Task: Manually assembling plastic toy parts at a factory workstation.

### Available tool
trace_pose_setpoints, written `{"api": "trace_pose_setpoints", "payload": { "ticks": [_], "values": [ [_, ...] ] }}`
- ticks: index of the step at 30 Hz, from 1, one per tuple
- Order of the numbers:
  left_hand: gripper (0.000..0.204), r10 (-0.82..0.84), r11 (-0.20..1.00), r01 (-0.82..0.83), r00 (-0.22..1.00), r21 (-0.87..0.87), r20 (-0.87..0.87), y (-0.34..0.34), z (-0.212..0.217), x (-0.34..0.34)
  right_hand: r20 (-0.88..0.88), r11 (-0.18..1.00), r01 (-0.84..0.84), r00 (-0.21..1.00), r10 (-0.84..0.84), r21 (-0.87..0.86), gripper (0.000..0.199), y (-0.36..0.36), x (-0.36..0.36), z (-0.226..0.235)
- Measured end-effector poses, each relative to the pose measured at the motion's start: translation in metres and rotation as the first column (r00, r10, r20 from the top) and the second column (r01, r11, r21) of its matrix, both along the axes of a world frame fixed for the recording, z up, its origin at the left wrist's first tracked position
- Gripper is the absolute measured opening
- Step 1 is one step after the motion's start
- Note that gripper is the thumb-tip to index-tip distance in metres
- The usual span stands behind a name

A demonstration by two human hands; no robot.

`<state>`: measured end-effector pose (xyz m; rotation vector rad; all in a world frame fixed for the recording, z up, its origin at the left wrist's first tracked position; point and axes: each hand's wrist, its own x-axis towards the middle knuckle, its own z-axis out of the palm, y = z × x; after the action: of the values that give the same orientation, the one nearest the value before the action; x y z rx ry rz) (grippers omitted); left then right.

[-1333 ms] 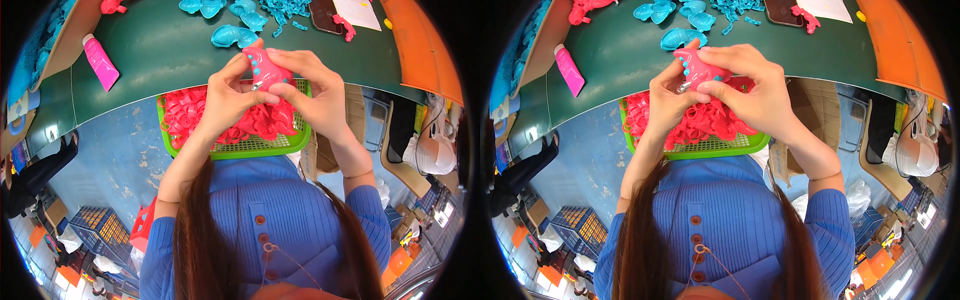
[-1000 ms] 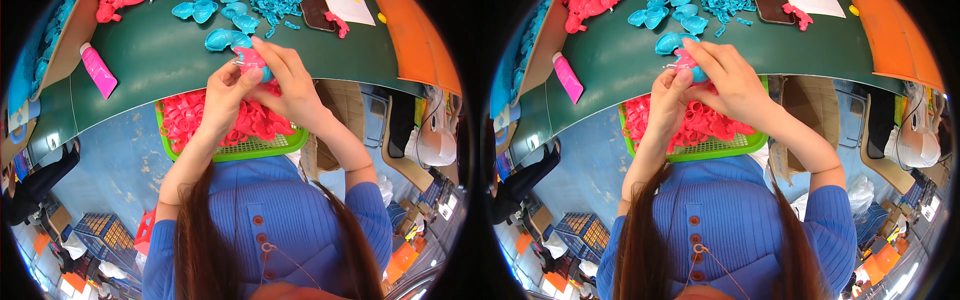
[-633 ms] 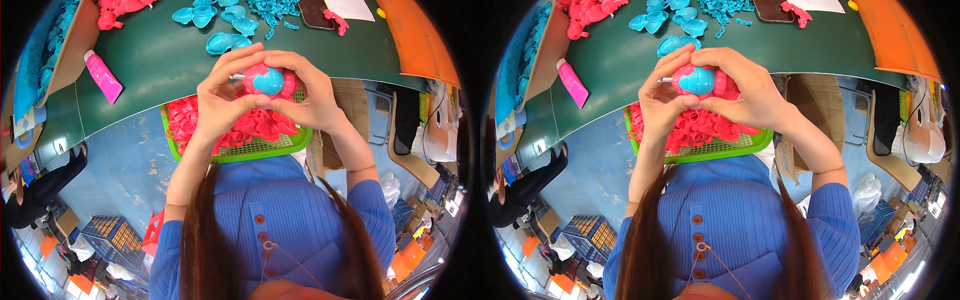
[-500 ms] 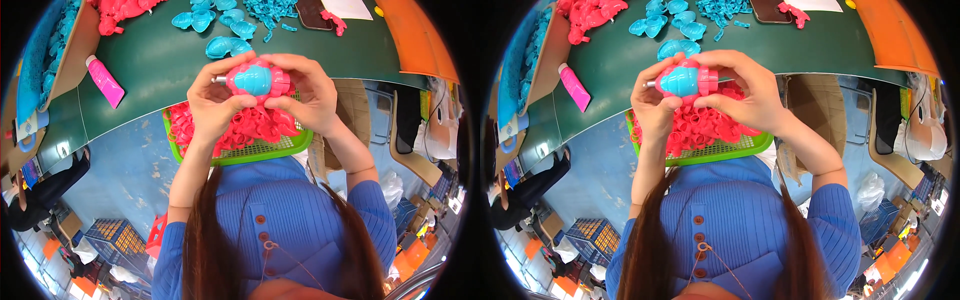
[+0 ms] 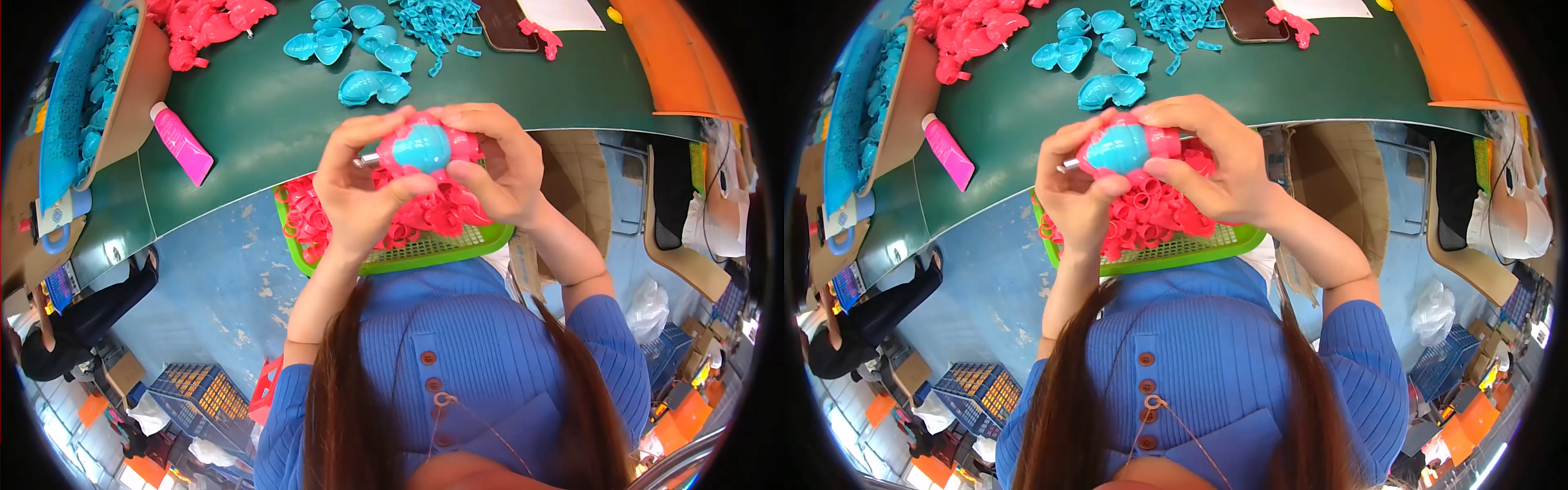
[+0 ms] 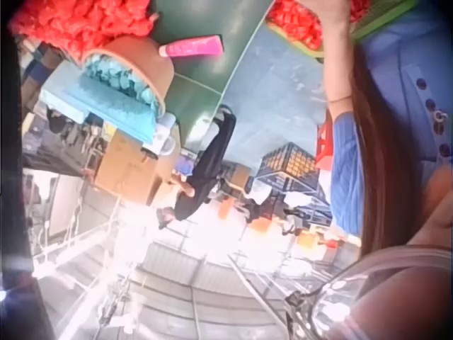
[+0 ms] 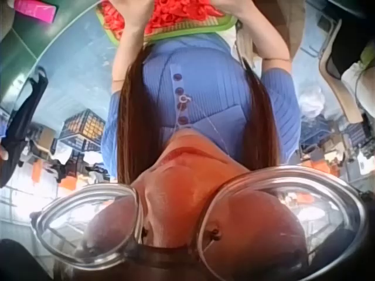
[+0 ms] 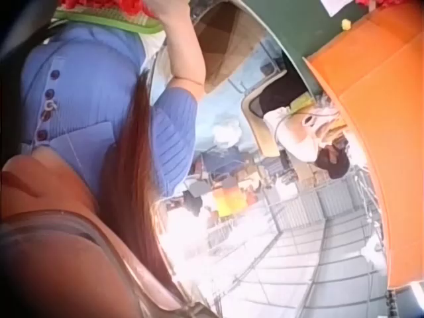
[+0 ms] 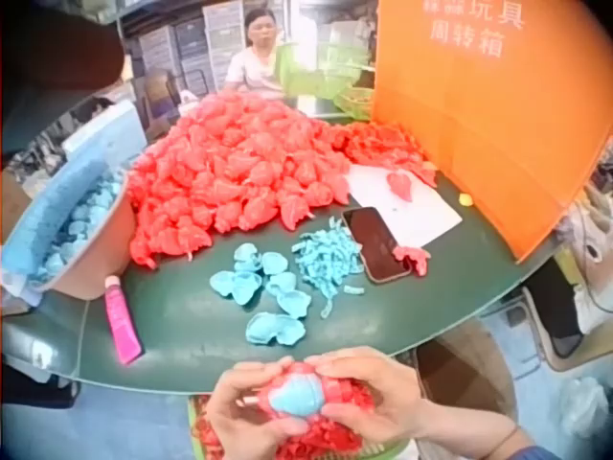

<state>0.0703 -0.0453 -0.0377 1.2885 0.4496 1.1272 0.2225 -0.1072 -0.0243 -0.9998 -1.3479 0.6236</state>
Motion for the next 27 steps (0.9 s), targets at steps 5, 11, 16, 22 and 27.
{"api": "trace_pose_setpoints", "payload": {
  "ticks": [5, 11, 16, 22, 27],
  "values": [
    [0.057, -0.002, 0.999, 0.001, 1.0, 0.037, 0.027, -0.012, 0.002, 0.009, 0.415, 0.975, 0.176, 0.883, -0.218, 0.138, 0.03, 0.009, 0.0, -0.002],
    [0.058, 0.007, 0.985, 0.006, 0.997, 0.173, -0.072, -0.014, 0.0, 0.001, 0.18, 0.923, 0.203, 0.945, -0.272, 0.327, 0.019, 0.014, -0.007, -0.014],
    [0.058, 0.027, 0.972, 0.006, 0.99, 0.235, -0.137, -0.011, 0.005, 0.002, 0.103, 0.927, 0.28, 0.944, -0.313, 0.251, 0.022, 0.012, -0.015, -0.017],
    [0.06, -0.044, 0.998, 0.044, 0.999, -0.042, 0.002, -0.007, 0.005, -0.002, 0.146, 0.978, 0.161, 0.979, -0.141, -0.131, 0.039, 0.013, -0.01, -0.004],
    [0.048, 0.006, 1.0, -0.004, 0.996, 0.021, -0.09, -0.007, 0.004, -0.012, 0.321, 0.987, -0.146, 0.94, 0.12, 0.06, 0.043, 0.019, 0.0, 0.011]
  ]
}}
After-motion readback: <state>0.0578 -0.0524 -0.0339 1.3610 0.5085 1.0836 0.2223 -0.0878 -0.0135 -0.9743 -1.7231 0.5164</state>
